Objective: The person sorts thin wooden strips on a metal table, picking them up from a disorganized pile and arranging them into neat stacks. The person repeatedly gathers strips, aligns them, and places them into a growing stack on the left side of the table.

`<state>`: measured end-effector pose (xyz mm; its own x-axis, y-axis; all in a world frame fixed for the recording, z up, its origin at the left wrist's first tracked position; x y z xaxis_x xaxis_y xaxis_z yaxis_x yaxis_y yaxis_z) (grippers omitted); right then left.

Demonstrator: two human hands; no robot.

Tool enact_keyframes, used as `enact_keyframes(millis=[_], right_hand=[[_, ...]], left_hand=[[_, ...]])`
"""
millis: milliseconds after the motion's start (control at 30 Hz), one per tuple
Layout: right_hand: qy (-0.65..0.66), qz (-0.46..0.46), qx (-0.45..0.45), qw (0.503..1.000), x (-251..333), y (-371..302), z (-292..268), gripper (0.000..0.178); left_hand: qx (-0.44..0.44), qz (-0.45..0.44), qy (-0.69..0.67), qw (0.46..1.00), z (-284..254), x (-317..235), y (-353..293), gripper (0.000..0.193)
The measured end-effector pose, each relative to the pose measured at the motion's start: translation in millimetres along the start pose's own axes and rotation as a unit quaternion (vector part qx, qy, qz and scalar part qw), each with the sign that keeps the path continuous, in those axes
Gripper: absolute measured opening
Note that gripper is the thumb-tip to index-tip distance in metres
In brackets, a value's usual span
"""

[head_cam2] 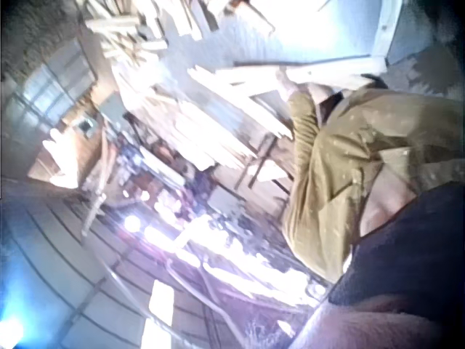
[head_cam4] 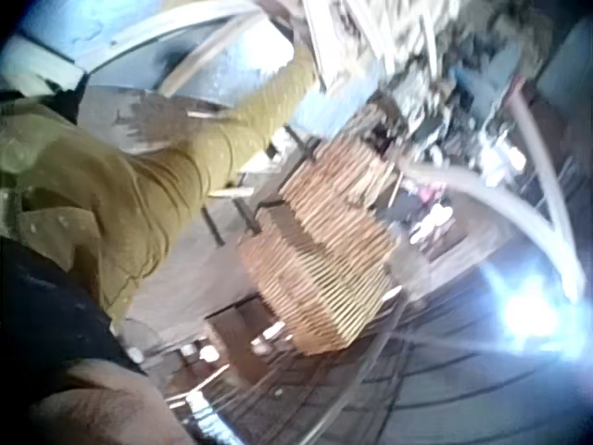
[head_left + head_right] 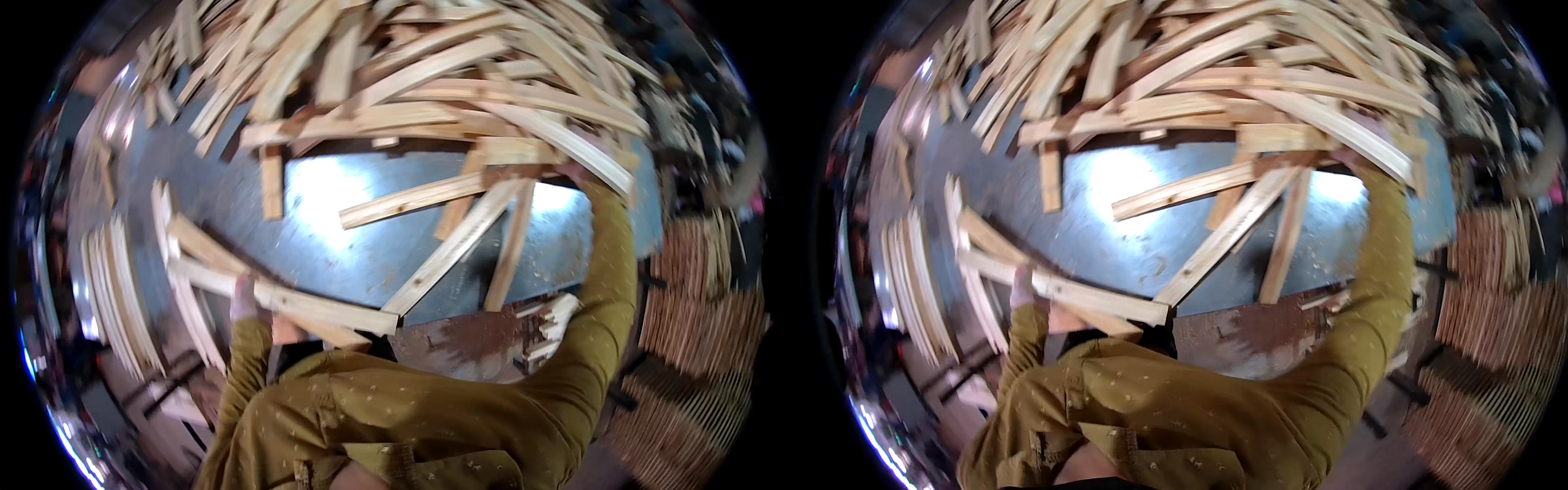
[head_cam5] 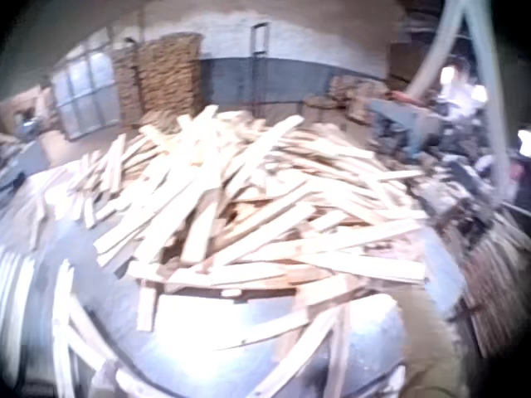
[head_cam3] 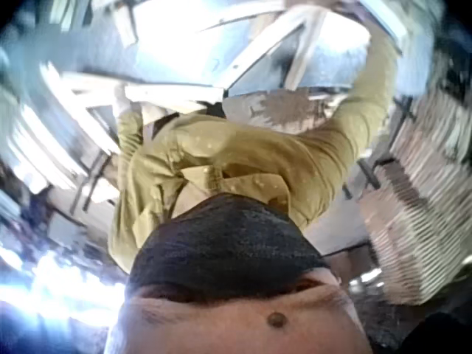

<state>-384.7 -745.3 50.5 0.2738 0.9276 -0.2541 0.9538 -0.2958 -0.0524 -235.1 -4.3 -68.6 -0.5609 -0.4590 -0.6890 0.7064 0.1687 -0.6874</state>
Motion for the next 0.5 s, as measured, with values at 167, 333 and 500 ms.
enact_keyframes(millis=[167, 333, 500], right_hand=[[-0.033, 0.016, 0.048, 0.998, 15, -7, 34, 0.075], [-0.125, 0.077, 0.048, 0.988, 20, -10, 43, 0.079], [-0.200, 0.099, -0.004, 0.975, 47, -18, 23, 0.082]], left_hand=[[0.055, 0.142, 0.069, 0.986, -7, -77, 25, 0.046], [0.085, 0.313, 0.422, 0.847, 49, -212, 11, 0.049], [-0.095, 0.188, 0.628, 0.749, 61, -206, 26, 0.066]])
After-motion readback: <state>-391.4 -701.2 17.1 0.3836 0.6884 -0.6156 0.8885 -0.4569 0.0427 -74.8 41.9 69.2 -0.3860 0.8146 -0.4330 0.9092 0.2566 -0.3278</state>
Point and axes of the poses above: each hand's wrist, its own y-axis towards the middle knuckle, its own z-axis out of the palm, x = y × z, the point moved 6 cm from there along y, towards the middle knuckle, and after that the axes turned 10 degrees about -y, right-handed, at the moved point
